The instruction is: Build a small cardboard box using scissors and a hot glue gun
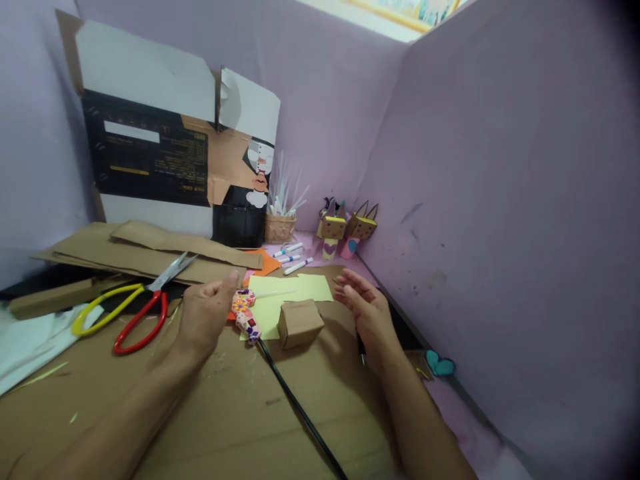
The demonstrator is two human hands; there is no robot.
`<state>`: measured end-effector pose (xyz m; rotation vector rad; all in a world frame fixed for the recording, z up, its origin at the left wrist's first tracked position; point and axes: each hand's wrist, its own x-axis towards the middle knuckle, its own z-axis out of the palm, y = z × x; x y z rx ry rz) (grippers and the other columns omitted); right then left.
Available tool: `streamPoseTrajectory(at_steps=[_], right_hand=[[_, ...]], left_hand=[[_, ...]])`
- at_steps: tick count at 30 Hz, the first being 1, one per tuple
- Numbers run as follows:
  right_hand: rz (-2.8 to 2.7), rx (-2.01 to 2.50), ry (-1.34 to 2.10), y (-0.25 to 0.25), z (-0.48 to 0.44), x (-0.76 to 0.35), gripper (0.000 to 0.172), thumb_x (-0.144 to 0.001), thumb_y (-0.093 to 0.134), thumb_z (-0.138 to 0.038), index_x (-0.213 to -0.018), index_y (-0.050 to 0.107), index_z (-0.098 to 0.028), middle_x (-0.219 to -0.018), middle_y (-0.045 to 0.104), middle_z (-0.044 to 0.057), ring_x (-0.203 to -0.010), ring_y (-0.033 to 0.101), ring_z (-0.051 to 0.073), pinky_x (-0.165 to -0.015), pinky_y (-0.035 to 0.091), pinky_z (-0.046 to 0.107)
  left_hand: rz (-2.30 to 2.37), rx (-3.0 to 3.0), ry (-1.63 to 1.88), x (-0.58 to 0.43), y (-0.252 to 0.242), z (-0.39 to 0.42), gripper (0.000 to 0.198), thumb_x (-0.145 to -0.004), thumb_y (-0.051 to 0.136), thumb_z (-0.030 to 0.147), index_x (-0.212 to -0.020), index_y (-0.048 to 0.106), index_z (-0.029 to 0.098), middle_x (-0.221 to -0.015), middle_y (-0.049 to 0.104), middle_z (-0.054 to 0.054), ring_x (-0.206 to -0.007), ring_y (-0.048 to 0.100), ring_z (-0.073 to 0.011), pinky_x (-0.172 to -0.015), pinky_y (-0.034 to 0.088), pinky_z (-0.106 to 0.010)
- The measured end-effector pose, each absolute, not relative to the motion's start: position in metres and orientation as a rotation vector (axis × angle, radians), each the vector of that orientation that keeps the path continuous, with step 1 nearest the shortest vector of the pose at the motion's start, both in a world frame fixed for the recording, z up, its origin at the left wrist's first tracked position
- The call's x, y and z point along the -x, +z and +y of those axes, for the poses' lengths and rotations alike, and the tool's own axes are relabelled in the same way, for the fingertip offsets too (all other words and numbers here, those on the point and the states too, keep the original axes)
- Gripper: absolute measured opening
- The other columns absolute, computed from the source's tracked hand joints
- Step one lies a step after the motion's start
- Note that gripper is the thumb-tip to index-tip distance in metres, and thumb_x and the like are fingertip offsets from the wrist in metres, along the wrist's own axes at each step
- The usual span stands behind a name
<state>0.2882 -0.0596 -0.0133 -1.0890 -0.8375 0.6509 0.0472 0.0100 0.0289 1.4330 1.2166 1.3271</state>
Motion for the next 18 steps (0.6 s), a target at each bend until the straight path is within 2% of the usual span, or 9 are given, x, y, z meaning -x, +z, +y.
streamPoseTrajectory(at_steps=[3, 6, 10, 12, 14, 15, 16, 18], right_hand=[[-0.673, 1.026, 0.58, -0.01, -0.059, -0.289, 0.031, -0.063, 0.074, -0.04, -0.084, 0.069, -0.017, -0.071, 0.066, 0.0, -0.055, 0.059, 0.009, -0.056, 0.051, 0.023], [-0.639, 1.035, 0.523, -0.01, -0.061, -0.29, 0.03, -0.061, 0.074, -0.044, -0.068, 0.065, -0.016, -0.05, 0.053, -0.006, -0.038, 0.044, 0.004, -0.038, 0.037, 0.016], [-0.641, 1.071, 0.491, -0.014, -0.062, -0.289, 0.036, -0.063, 0.069, -0.049, -0.054, 0.053, -0.018, -0.038, 0.033, -0.011, -0.029, 0.026, 0.003, -0.029, 0.02, 0.017], [-0.649, 1.089, 0.459, -0.016, -0.061, -0.287, 0.043, -0.068, 0.064, -0.052, -0.048, 0.042, -0.02, -0.037, 0.025, -0.013, -0.03, 0.019, 0.003, -0.03, 0.015, 0.018], [-0.656, 1.111, 0.412, -0.018, -0.061, -0.285, 0.049, -0.072, 0.059, -0.053, -0.046, 0.031, -0.022, -0.038, 0.021, -0.012, -0.031, 0.016, 0.004, -0.031, 0.013, 0.02], [-0.665, 1.125, 0.393, -0.019, -0.06, -0.284, 0.051, -0.074, 0.058, -0.052, -0.046, 0.028, -0.022, -0.038, 0.022, -0.012, -0.032, 0.018, 0.004, -0.032, 0.014, 0.02], [-0.679, 1.138, 0.382, -0.019, -0.059, -0.283, 0.051, -0.074, 0.058, -0.051, -0.046, 0.028, -0.022, -0.038, 0.023, -0.012, -0.033, 0.02, 0.004, -0.033, 0.016, 0.02], [-0.729, 1.161, 0.396, -0.019, -0.057, -0.28, 0.044, -0.072, 0.062, -0.046, -0.047, 0.037, -0.02, -0.04, 0.032, -0.01, -0.035, 0.029, 0.005, -0.034, 0.022, 0.019]], left_hand=[[1.157, -1.374, 1.387, -0.046, 0.023, 0.016, 0.048, -0.074, 0.056, 0.043, -0.038, 0.034, 0.02, -0.034, 0.028, 0.006, -0.036, 0.024, -0.007, -0.039, 0.017, -0.023], [1.042, -1.362, 1.372, -0.043, 0.024, 0.021, 0.048, -0.077, 0.055, 0.042, -0.039, 0.036, 0.02, -0.035, 0.031, 0.006, -0.036, 0.027, -0.0074, -0.039, 0.02, -0.023], [0.978, -1.433, 1.346, -0.038, 0.03, 0.017, 0.048, -0.08, 0.052, 0.042, -0.04, 0.034, 0.02, -0.038, 0.033, 0.005, -0.038, 0.029, -0.008, -0.04, 0.023, -0.023], [0.96, -1.554, 1.221, -0.039, 0.03, 0.01, 0.041, -0.074, 0.058, 0.041, -0.044, 0.041, 0.019, -0.042, 0.04, 0.005, -0.04, 0.036, -0.0091, -0.041, 0.029, -0.022], [0.929, -1.752, 1.001, -0.044, 0.023, 0.003, 0.021, -0.064, 0.068, 0.036, -0.063, 0.057, 0.018, -0.056, 0.055, 0.003, -0.048, 0.048, -0.0116, -0.046, 0.038, -0.023], [0.914, -1.876, 0.881, -0.048, 0.018, -0.001, 0.027, -0.06, 0.07, 0.034, -0.081, 0.062, 0.018, -0.069, 0.061, 0.001, -0.054, 0.053, -0.0131, -0.05, 0.042, -0.024], [0.922, -1.986, 0.8, -0.053, 0.012, -0.005, 0.044, -0.059, 0.071, 0.032, -0.1, 0.061, 0.02, -0.082, 0.064, -0.001, -0.057, 0.054, -0.0137, -0.053, 0.044, -0.026], [0.949, -2.162, 0.732, -0.064, 0.0, -0.011, 0.068, -0.061, 0.07, 0.032, -0.125, 0.05, 0.022, -0.095, 0.064, -0.005, -0.062, 0.056, -0.0157, -0.059, 0.045, -0.028]])
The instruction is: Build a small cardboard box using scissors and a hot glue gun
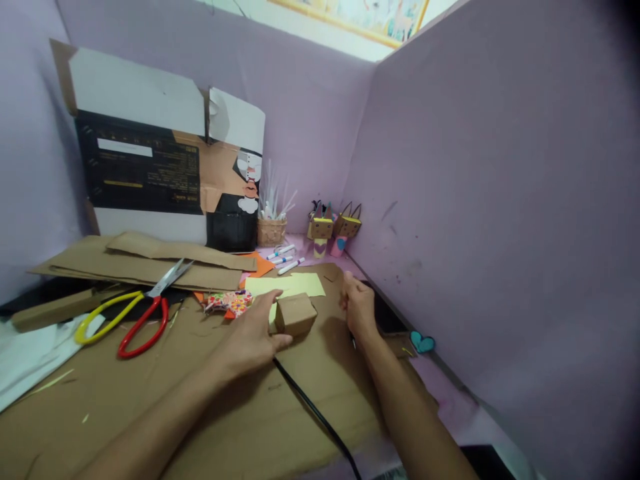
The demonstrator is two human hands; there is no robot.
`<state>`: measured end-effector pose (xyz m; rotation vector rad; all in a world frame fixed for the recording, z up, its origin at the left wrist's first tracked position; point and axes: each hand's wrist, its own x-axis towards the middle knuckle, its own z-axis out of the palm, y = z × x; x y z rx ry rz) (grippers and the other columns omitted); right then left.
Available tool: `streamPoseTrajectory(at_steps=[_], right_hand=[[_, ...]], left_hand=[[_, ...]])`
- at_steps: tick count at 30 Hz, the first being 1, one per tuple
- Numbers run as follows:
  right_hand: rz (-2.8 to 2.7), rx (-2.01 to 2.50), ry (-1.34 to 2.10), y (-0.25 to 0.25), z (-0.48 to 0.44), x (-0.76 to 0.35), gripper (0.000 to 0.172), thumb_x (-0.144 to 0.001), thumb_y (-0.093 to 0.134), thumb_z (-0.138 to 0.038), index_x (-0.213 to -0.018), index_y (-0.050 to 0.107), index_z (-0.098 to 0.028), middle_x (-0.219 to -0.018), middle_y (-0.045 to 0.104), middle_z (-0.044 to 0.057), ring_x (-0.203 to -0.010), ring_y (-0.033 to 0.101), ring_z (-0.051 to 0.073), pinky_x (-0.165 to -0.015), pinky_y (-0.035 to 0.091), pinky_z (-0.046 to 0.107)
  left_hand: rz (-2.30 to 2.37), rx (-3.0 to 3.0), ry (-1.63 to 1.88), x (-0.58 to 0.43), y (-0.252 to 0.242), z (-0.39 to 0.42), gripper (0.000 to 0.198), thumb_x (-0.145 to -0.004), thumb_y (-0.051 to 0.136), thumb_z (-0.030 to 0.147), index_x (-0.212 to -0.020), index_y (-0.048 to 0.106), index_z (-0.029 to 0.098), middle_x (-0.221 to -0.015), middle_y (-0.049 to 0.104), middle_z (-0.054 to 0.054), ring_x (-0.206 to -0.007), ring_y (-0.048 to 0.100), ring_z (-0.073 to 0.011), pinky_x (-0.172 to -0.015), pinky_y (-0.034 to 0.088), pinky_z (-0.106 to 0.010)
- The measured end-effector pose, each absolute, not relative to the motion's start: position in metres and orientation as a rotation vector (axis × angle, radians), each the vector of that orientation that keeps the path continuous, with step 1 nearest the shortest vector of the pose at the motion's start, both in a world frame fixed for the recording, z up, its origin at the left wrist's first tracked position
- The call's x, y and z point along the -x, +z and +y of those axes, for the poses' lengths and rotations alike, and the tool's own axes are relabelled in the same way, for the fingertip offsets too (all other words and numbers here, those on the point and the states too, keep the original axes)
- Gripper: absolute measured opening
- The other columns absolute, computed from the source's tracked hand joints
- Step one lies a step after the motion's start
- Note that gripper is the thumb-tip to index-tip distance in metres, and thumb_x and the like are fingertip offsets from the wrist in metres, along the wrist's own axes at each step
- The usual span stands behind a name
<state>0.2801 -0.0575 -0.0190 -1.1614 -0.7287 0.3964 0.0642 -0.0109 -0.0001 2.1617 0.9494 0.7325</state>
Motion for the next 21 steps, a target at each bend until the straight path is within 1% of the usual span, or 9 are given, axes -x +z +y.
streamPoseTrajectory(at_steps=[3, 5, 9, 11, 12, 14, 17, 19, 21], right_hand=[[-0.804, 1.173, 0.472, -0.017, -0.056, -0.276, 0.023, -0.064, 0.069, -0.036, -0.067, 0.055, -0.018, -0.051, 0.048, -0.008, -0.039, 0.042, 0.007, -0.037, 0.032, 0.019], [-0.826, 1.176, 0.515, -0.015, -0.055, -0.275, 0.025, -0.061, 0.069, -0.033, -0.078, 0.057, -0.018, -0.056, 0.052, -0.008, -0.04, 0.045, 0.007, -0.037, 0.035, 0.019], [-0.834, 1.188, 0.546, -0.015, -0.055, -0.275, 0.02, -0.062, 0.067, -0.03, -0.075, 0.057, -0.018, -0.056, 0.051, -0.008, -0.039, 0.044, 0.006, -0.037, 0.034, 0.018], [-0.836, 1.196, 0.555, -0.016, -0.055, -0.276, 0.019, -0.062, 0.068, -0.029, -0.073, 0.058, -0.018, -0.055, 0.051, -0.008, -0.038, 0.043, 0.005, -0.037, 0.034, 0.018], [-0.837, 1.201, 0.561, -0.016, -0.054, -0.277, 0.018, -0.061, 0.068, -0.029, -0.071, 0.058, -0.018, -0.054, 0.051, -0.008, -0.038, 0.043, 0.005, -0.037, 0.033, 0.018], [-0.836, 1.208, 0.572, -0.016, -0.054, -0.277, 0.018, -0.06, 0.069, -0.028, -0.07, 0.06, -0.017, -0.054, 0.052, -0.007, -0.037, 0.044, 0.006, -0.036, 0.034, 0.018], [-0.827, 1.202, 0.591, -0.015, -0.055, -0.275, 0.018, -0.062, 0.068, -0.031, -0.071, 0.063, -0.016, -0.055, 0.054, -0.006, -0.038, 0.044, 0.006, -0.036, 0.034, 0.019], [-0.81, 1.189, 0.602, -0.012, -0.056, -0.274, 0.021, -0.064, 0.067, -0.034, -0.073, 0.065, -0.016, -0.059, 0.056, -0.005, -0.038, 0.045, 0.006, -0.036, 0.036, 0.019], [-0.782, 1.176, 0.604, -0.01, -0.056, -0.274, 0.023, -0.065, 0.066, -0.036, -0.076, 0.067, -0.016, -0.061, 0.059, -0.004, -0.04, 0.047, 0.006, -0.038, 0.04, 0.02]], left_hand=[[0.986, -2.214, 0.729, -0.079, -0.008, -0.012, 0.064, -0.067, 0.065, 0.032, -0.128, 0.049, 0.02, -0.096, 0.066, -0.007, -0.068, 0.058, -0.0188, -0.066, 0.045, -0.031], [0.992, -2.149, 0.707, -0.085, -0.006, -0.009, 0.055, -0.071, 0.061, 0.037, -0.121, 0.055, 0.016, -0.091, 0.067, -0.007, -0.066, 0.059, -0.019, -0.066, 0.046, -0.031], [0.987, -2.131, 0.606, -0.09, 0.0, -0.005, 0.042, -0.08, 0.045, 0.047, -0.096, 0.067, 0.015, -0.07, 0.067, -0.005, -0.059, 0.06, -0.0203, -0.056, 0.044, -0.03], [1.005, -2.195, 0.574, -0.091, 0.001, -0.007, 0.037, -0.08, 0.045, 0.044, -0.082, 0.07, 0.016, -0.07, 0.068, -0.007, -0.067, 0.062, -0.0242, -0.061, 0.044, -0.032], [1.027, -2.224, 0.576, -0.091, 0.002, -0.008, 0.035, -0.08, 0.046, 0.042, -0.082, 0.07, 0.016, -0.074, 0.07, -0.009, -0.073, 0.063, -0.0266, -0.066, 0.045, -0.035], [1.084, -2.265, 0.608, -0.091, 0.003, -0.01, 0.039, -0.082, 0.043, 0.039, -0.098, 0.068, 0.014, -0.091, 0.07, -0.014, -0.089, 0.062, -0.0306, -0.077, 0.043, -0.04], [1.149, -2.264, 0.709, -0.089, 0.006, -0.01, 0.048, -0.085, 0.038, 0.04, -0.118, 0.059, 0.012, -0.109, 0.066, -0.016, -0.101, 0.058, -0.0298, -0.086, 0.041, -0.04], [1.163, -2.2, 0.81, -0.085, 0.007, -0.008, 0.047, -0.083, 0.041, 0.042, -0.116, 0.06, 0.014, -0.105, 0.067, -0.012, -0.09, 0.061, -0.0252, -0.08, 0.044, -0.036], [1.147, -2.078, 0.922, -0.081, 0.007, -0.007, 0.04, -0.079, 0.048, 0.041, -0.106, 0.064, 0.016, -0.09, 0.068, -0.006, -0.072, 0.061, -0.0196, -0.067, 0.045, -0.03]])
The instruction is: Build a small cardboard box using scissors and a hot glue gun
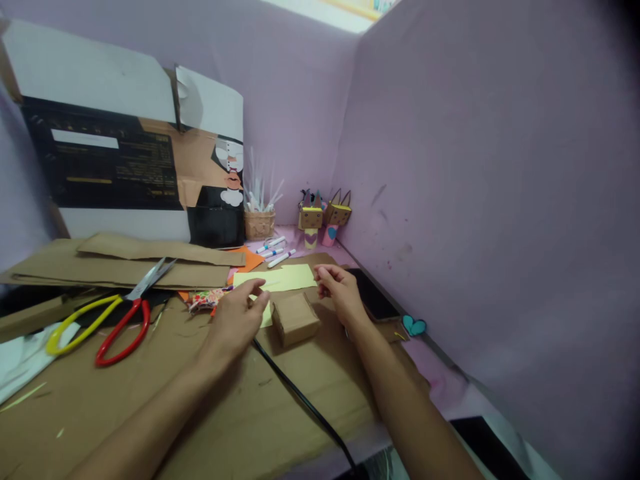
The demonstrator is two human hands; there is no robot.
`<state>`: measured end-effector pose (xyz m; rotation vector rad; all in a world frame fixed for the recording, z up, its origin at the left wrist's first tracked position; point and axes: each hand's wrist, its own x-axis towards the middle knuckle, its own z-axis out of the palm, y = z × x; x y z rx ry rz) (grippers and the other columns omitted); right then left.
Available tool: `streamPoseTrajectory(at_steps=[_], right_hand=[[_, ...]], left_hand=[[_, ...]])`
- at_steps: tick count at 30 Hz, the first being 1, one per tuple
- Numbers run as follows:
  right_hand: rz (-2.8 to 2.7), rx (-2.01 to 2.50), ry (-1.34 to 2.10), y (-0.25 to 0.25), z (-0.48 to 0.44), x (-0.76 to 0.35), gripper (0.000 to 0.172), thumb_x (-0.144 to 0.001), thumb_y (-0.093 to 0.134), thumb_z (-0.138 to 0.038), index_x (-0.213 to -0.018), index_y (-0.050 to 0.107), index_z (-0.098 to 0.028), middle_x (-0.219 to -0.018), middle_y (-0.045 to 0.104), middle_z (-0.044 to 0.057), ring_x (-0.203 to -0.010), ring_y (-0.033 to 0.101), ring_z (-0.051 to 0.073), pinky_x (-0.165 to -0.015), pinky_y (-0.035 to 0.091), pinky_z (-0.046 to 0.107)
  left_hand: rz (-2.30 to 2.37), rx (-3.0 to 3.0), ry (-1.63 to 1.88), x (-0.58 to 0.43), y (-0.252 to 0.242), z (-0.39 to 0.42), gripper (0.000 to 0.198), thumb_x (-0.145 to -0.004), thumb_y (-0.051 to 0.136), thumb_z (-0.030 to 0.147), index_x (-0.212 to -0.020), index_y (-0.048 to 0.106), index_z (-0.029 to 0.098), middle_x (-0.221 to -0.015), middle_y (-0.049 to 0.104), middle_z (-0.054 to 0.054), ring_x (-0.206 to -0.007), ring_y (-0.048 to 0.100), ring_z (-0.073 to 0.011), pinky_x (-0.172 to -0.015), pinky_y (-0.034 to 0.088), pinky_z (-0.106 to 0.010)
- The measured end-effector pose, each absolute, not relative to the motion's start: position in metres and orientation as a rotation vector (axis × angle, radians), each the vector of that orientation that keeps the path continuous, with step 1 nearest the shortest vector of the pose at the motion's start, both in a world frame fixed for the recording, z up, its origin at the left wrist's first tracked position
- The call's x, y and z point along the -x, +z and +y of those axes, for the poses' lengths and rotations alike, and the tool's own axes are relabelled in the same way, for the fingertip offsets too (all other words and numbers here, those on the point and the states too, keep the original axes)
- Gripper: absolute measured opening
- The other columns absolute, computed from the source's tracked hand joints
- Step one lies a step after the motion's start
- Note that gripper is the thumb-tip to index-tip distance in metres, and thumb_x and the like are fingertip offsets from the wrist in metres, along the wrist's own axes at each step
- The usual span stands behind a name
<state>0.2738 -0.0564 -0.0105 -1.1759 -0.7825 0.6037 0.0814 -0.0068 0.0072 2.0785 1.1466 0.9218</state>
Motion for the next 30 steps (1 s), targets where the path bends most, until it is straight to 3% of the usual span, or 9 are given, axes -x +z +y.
streamPoseTrajectory(at_steps=[4, 7, 9, 12, 14, 16, 18, 22, 30], right_hand=[[-0.716, 1.166, 0.56, -0.01, -0.056, -0.277, 0.023, -0.063, 0.067, -0.037, -0.073, 0.067, -0.015, -0.058, 0.062, -0.002, -0.039, 0.048, 0.007, -0.039, 0.042, 0.021], [-0.688, 1.169, 0.516, -0.012, -0.055, -0.281, 0.021, -0.062, 0.07, -0.035, -0.063, 0.063, -0.015, -0.051, 0.06, -0.003, -0.034, 0.045, 0.006, -0.035, 0.037, 0.019], [-0.683, 1.161, 0.497, -0.012, -0.056, -0.283, 0.024, -0.063, 0.071, -0.036, -0.057, 0.059, -0.016, -0.046, 0.057, -0.005, -0.033, 0.043, 0.005, -0.034, 0.034, 0.018], [-0.682, 1.131, 0.499, -0.012, -0.057, -0.285, 0.036, -0.065, 0.07, -0.043, -0.049, 0.048, -0.019, -0.038, 0.047, -0.008, -0.032, 0.041, 0.005, -0.035, 0.033, 0.018], [-0.672, 1.109, 0.53, -0.011, -0.057, -0.285, 0.043, -0.066, 0.069, -0.049, -0.048, 0.043, -0.019, -0.037, 0.043, -0.009, -0.032, 0.04, 0.005, -0.034, 0.033, 0.018], [-0.659, 1.091, 0.586, -0.01, -0.057, -0.286, 0.045, -0.066, 0.068, -0.054, -0.05, 0.043, -0.019, -0.039, 0.044, -0.009, -0.034, 0.043, 0.006, -0.035, 0.036, 0.017], [-0.658, 1.074, 0.669, -0.009, -0.056, -0.287, 0.043, -0.066, 0.067, -0.057, -0.056, 0.049, -0.019, -0.045, 0.05, -0.007, -0.038, 0.049, 0.007, -0.039, 0.041, 0.017], [-0.737, 1.026, 0.926, -0.008, -0.059, -0.283, 0.044, -0.071, 0.06, -0.061, -0.08, 0.062, -0.019, -0.071, 0.066, 0.002, -0.063, 0.064, 0.012, -0.055, 0.052, 0.022], [-0.992, 1.013, 1.301, -0.01, -0.072, -0.264, 0.059, -0.058, 0.082, -0.035, -0.111, 0.059, -0.021, -0.102, 0.062, 0.007, -0.082, 0.064, 0.018, -0.061, 0.056, 0.028]], left_hand=[[1.114, -1.757, 1.034, -0.074, 0.013, -0.011, 0.026, -0.072, 0.055, 0.043, -0.068, 0.06, 0.018, -0.051, 0.05, 0.004, -0.045, 0.045, -0.0115, -0.044, 0.034, -0.022], [1.139, -1.727, 0.984, -0.069, 0.02, -0.016, 0.037, -0.074, 0.05, 0.049, -0.052, 0.045, 0.02, -0.041, 0.035, 0.007, -0.037, 0.034, -0.009, -0.039, 0.027, -0.022], [1.138, -1.842, 0.957, -0.068, 0.021, -0.019, 0.041, -0.076, 0.048, 0.05, -0.049, 0.04, 0.021, -0.043, 0.036, 0.005, -0.039, 0.035, -0.0096, -0.041, 0.03, -0.022], [1.061, -2.14, 0.849, -0.073, 0.012, -0.022, 0.031, -0.068, 0.061, 0.048, -0.079, 0.06, 0.019, -0.069, 0.059, 0.0, -0.059, 0.054, -0.0168, -0.055, 0.044, -0.028], [0.974, -2.323, 0.77, -0.079, 0.002, -0.024, 0.061, -0.06, 0.07, 0.041, -0.116, 0.054, 0.019, -0.107, 0.062, -0.008, -0.091, 0.059, -0.026, -0.078, 0.048, -0.037], [0.909, -2.391, 0.726, -0.086, -0.006, -0.025, 0.071, -0.061, 0.07, 0.035, -0.127, 0.047, 0.018, -0.128, 0.053, -0.012, -0.115, 0.05, -0.0307, -0.096, 0.041, -0.043], [0.921, -2.306, 0.672, -0.09, -0.01, -0.023, 0.065, -0.064, 0.068, 0.034, -0.124, 0.05, 0.016, -0.127, 0.055, -0.013, -0.116, 0.05, -0.0311, -0.098, 0.039, -0.044], [0.95, -1.818, 0.701, -0.09, -0.003, -0.014, 0.064, -0.063, 0.069, 0.05, -0.112, 0.056, 0.012, -0.104, 0.065, -0.012, -0.091, 0.062, -0.0276, -0.081, 0.049, -0.039], [0.834, -1.509, 0.794, -0.083, -0.002, -0.004, 0.063, -0.063, 0.07, 0.053, -0.108, 0.057, 0.011, -0.096, 0.066, -0.01, -0.094, 0.062, -0.0263, -0.075, 0.05, -0.035]])
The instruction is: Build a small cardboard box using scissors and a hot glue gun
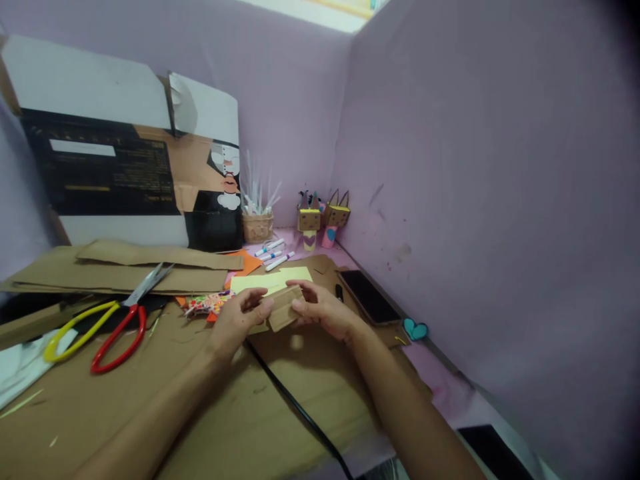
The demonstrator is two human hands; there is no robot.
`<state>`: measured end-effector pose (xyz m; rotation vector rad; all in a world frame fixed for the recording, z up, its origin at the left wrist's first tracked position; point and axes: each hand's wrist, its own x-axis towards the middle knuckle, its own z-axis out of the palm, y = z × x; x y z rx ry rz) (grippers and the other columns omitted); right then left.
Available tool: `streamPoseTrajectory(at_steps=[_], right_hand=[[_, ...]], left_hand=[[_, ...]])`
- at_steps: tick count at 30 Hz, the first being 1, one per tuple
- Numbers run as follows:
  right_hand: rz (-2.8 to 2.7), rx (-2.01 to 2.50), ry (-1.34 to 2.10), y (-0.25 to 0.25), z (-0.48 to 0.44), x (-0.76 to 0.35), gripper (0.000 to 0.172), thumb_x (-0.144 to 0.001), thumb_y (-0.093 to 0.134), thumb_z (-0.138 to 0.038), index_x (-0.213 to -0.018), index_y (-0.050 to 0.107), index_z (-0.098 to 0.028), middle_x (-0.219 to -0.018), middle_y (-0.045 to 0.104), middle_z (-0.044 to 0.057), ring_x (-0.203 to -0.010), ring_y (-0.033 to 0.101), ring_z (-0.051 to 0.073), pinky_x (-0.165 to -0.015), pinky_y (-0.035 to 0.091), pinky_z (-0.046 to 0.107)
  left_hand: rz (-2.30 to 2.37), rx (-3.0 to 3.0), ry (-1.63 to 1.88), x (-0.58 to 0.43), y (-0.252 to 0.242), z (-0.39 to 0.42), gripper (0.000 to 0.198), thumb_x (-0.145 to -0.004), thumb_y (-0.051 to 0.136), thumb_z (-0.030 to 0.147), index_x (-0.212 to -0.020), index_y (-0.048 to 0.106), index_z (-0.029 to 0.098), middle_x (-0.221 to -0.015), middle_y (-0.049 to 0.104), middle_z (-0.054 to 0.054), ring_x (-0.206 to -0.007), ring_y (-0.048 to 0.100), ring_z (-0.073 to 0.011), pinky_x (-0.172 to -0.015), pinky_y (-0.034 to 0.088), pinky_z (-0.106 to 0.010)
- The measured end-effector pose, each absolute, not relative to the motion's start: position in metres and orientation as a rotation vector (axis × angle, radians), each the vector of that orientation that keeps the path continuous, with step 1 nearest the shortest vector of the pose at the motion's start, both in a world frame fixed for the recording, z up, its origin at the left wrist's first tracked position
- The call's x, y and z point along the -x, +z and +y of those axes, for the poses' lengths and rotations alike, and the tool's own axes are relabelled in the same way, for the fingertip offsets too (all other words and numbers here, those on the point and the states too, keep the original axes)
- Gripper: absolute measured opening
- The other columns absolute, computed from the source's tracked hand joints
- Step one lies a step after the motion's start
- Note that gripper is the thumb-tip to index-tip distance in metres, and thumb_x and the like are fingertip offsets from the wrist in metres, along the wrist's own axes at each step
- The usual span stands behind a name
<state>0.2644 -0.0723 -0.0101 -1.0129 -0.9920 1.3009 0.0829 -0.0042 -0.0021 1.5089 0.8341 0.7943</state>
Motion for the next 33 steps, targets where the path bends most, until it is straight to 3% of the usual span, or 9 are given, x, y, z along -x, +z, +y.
streamPoseTrajectory(at_steps=[4, 10, 16, 21, 27, 33], right_hand=[[-1.019, 0.996, 1.228, -0.014, -0.069, -0.267, 0.064, -0.053, 0.084, -0.026, -0.11, 0.056, -0.021, -0.098, 0.064, 0.006, -0.087, 0.063, 0.018, -0.067, 0.054, 0.026], [-1.078, 0.978, 1.214, -0.017, -0.067, -0.269, 0.071, -0.048, 0.085, -0.018, -0.112, 0.054, -0.024, -0.106, 0.062, 0.005, -0.097, 0.061, 0.021, -0.075, 0.052, 0.03], [-1.129, 0.95, 1.225, -0.014, -0.069, -0.27, 0.077, -0.047, 0.085, -0.014, -0.116, 0.053, -0.025, -0.118, 0.057, 0.007, -0.106, 0.057, 0.022, -0.083, 0.05, 0.033], [-1.17, 0.89, 1.196, -0.015, -0.069, -0.27, 0.074, -0.053, 0.084, -0.022, -0.12, 0.053, -0.026, -0.125, 0.054, 0.008, -0.111, 0.055, 0.023, -0.094, 0.044, 0.037], [-1.268, 0.873, 1.104, -0.014, -0.067, -0.27, 0.087, -0.048, 0.087, -0.02, -0.126, 0.047, -0.029, -0.136, 0.047, 0.007, -0.129, 0.041, 0.025, -0.104, 0.036, 0.039], [-1.396, 1.131, 1.128, -0.013, -0.07, -0.276, 0.085, -0.048, 0.084, -0.015, -0.125, 0.05, -0.025, -0.132, 0.049, 0.01, -0.118, 0.051, 0.027, -0.101, 0.038, 0.043]], left_hand=[[0.803, -1.468, 0.802, -0.085, -0.006, -0.004, 0.076, -0.059, 0.075, 0.045, -0.122, 0.046, 0.013, -0.112, 0.062, -0.014, -0.107, 0.059, -0.0281, -0.085, 0.05, -0.037], [0.791, -1.497, 0.791, -0.087, 0.001, -0.011, 0.079, -0.05, 0.079, 0.03, -0.12, 0.045, 0.014, -0.116, 0.061, -0.016, -0.11, 0.057, -0.0314, -0.089, 0.05, -0.043], [0.783, -1.522, 0.788, -0.085, 0.003, -0.012, 0.08, -0.05, 0.079, 0.032, -0.119, 0.044, 0.011, -0.116, 0.059, -0.017, -0.107, 0.059, -0.0303, -0.085, 0.051, -0.039], [0.782, -1.639, 0.83, -0.085, 0.0, -0.011, 0.08, -0.054, 0.078, 0.033, -0.123, 0.043, 0.013, -0.117, 0.059, -0.016, -0.105, 0.059, -0.0287, -0.087, 0.051, -0.039], [0.798, -1.862, 0.9, -0.082, -0.006, -0.014, 0.083, -0.059, 0.073, 0.023, -0.133, 0.036, 0.019, -0.133, 0.049, -0.012, -0.119, 0.05, -0.0271, -0.101, 0.041, -0.041], [0.92, -2.116, 0.723, -0.08, -0.008, -0.018, 0.084, -0.061, 0.068, 0.019, -0.138, 0.034, 0.015, -0.14, 0.043, -0.014, -0.128, 0.04, -0.0304, -0.108, 0.031, -0.045]])
